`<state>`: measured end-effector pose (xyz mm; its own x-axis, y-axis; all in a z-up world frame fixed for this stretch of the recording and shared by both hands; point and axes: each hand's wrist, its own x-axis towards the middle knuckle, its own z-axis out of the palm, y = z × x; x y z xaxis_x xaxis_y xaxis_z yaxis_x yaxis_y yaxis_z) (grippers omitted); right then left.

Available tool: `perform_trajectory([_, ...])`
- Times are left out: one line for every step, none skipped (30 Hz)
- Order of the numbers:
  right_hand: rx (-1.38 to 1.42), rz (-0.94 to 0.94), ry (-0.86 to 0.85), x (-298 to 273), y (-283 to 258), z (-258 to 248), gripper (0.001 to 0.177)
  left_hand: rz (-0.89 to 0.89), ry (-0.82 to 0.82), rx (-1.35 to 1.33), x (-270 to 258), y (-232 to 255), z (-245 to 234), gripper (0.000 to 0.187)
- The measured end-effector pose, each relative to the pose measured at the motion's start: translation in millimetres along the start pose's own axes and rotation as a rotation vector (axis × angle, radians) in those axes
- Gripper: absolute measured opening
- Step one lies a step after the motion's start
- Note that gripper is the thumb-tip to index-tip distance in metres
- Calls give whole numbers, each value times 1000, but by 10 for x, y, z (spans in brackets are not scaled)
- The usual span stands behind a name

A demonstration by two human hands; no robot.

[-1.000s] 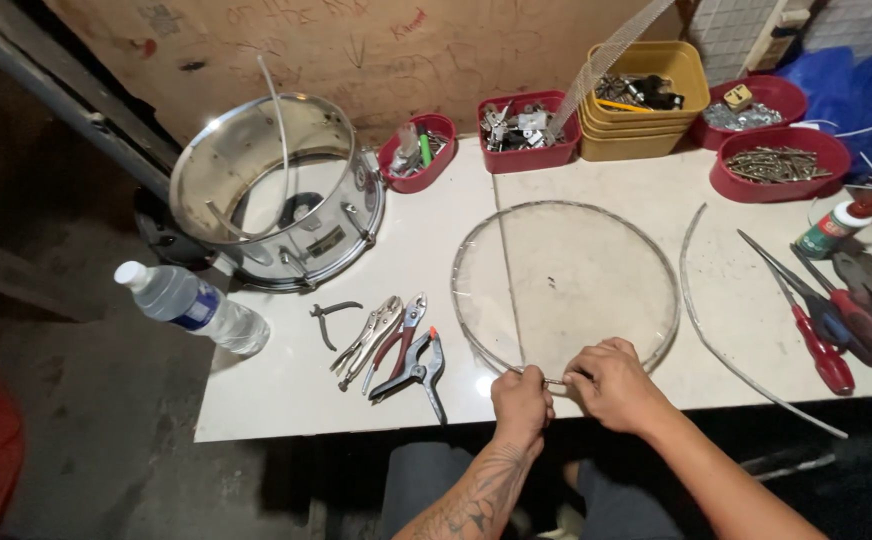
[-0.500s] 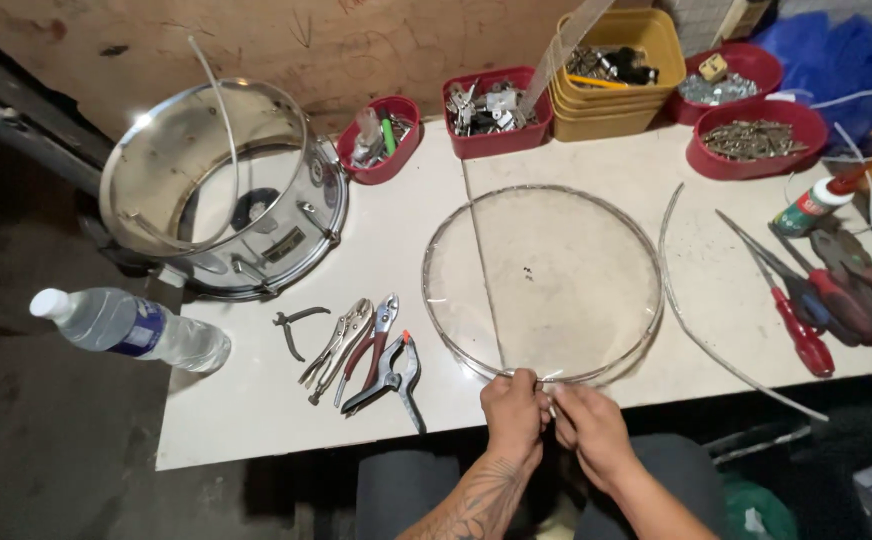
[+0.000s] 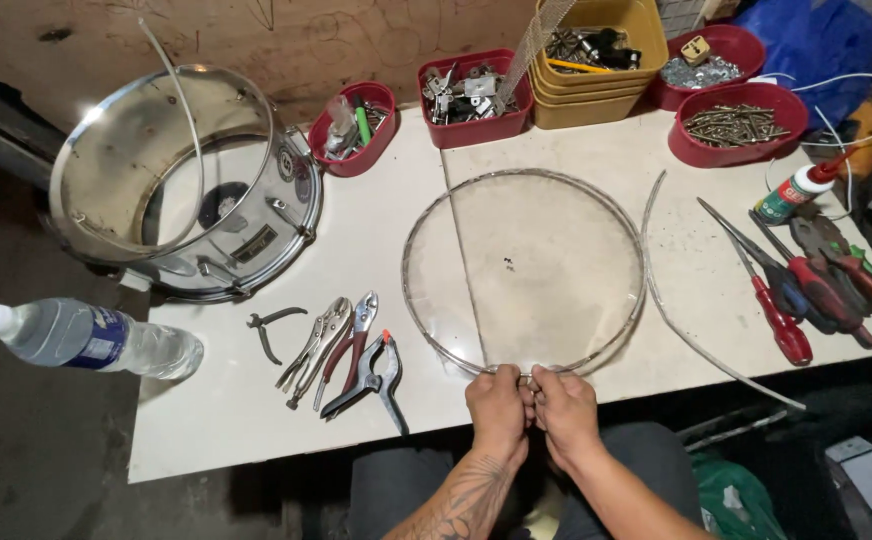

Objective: The person uses pliers to manipulate a metal ring attached to a drum head, then removes a clamp and handles a white plastic tube. They continue to adjust the ring and the clamp on the drum head.

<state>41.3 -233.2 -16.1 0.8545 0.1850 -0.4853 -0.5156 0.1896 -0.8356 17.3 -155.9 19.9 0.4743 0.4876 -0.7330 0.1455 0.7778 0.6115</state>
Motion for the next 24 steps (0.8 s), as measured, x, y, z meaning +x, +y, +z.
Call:
perform_trajectory([1, 3, 2, 2, 4, 8, 33, -29, 12, -15, -22, 27, 5, 26])
perform_trajectory([3, 3, 1, 2, 3, 14, 33, -28, 12, -13, -24, 30, 10, 26])
perform_trajectory([4, 7, 5, 3, 2, 19, 33, -26, 18, -3, -26, 31, 17, 23])
perform_trajectory([5, 12, 8, 3, 2, 23, 33, -23, 23, 7, -28, 32, 23, 21])
perform_trajectory([8, 12, 9, 6, -5, 30, 33, -23, 23, 10, -42, 30, 30, 21])
perform_trajectory([8, 18, 12, 9, -10, 40, 33, -34, 11, -3, -55, 28, 33, 23])
perform_trajectory([7, 23, 14, 22, -23, 53, 32, -43, -1, -18, -64, 32, 44, 25])
perform_trajectory([7, 22, 12, 35, -38, 38, 32, -41, -1, -19, -62, 34, 48, 25])
perform_trajectory([4, 28, 15, 38, -48, 14, 32, -36, -12, -2, -68, 25, 45, 25])
perform_trajectory([2, 35, 17, 41, -57, -9, 32, -30, -23, 14, -72, 17, 42, 25])
perform_trajectory([0, 34, 17, 47, -67, -27, 32, -30, -24, 13, -54, -3, 39, 25])
perform_trajectory([-2, 38, 19, 52, -77, -45, 32, -29, -32, 12, -36, -21, 35, 25])
perform_trajectory([-4, 42, 20, 53, -82, -58, 31, -27, -39, 11, -19, -38, 25, 26])
perform_trajectory([-5, 42, 19, 56, -88, -65, 31, -26, -39, 11, -17, -38, 22, 26])
perform_trajectory([-7, 46, 21, 60, -95, -72, 31, -21, -38, 23, -15, -38, 20, 25])
perform_trajectory([-9, 51, 23, 63, -102, -78, 31, -15, -37, 34, -14, -37, 18, 24])
perform_trajectory([-9, 50, 22, 62, -100, -84, 31, -13, -37, 33, 8, -66, 9, 24])
perform_trajectory([-11, 54, 22, 60, -97, -89, 31, 11, -49, 16, 29, -95, -1, 28])
perform_trajectory([-13, 59, 22, 58, -93, -91, 30, 35, -61, -1, 51, -123, -13, 32])
perform_trajectory([-14, 58, 19, 63, -103, -97, 30, 38, -60, -3, 53, -132, 4, 32])
perform_trajectory([-17, 65, 18, 65, -105, -98, 30, 51, -56, 20, 56, -139, 12, 34])
perform_trajectory([-19, 71, 17, 66, -106, -98, 30, 65, -52, 43, 59, -147, 17, 36])
perform_trajectory([-20, 74, 10, 76, -113, -95, 30, 69, -47, 40, 43, -137, 19, 36])
perform_trajectory([-22, 81, 6, 85, -120, -91, 30, 64, -64, 77, 26, -127, 20, 36])
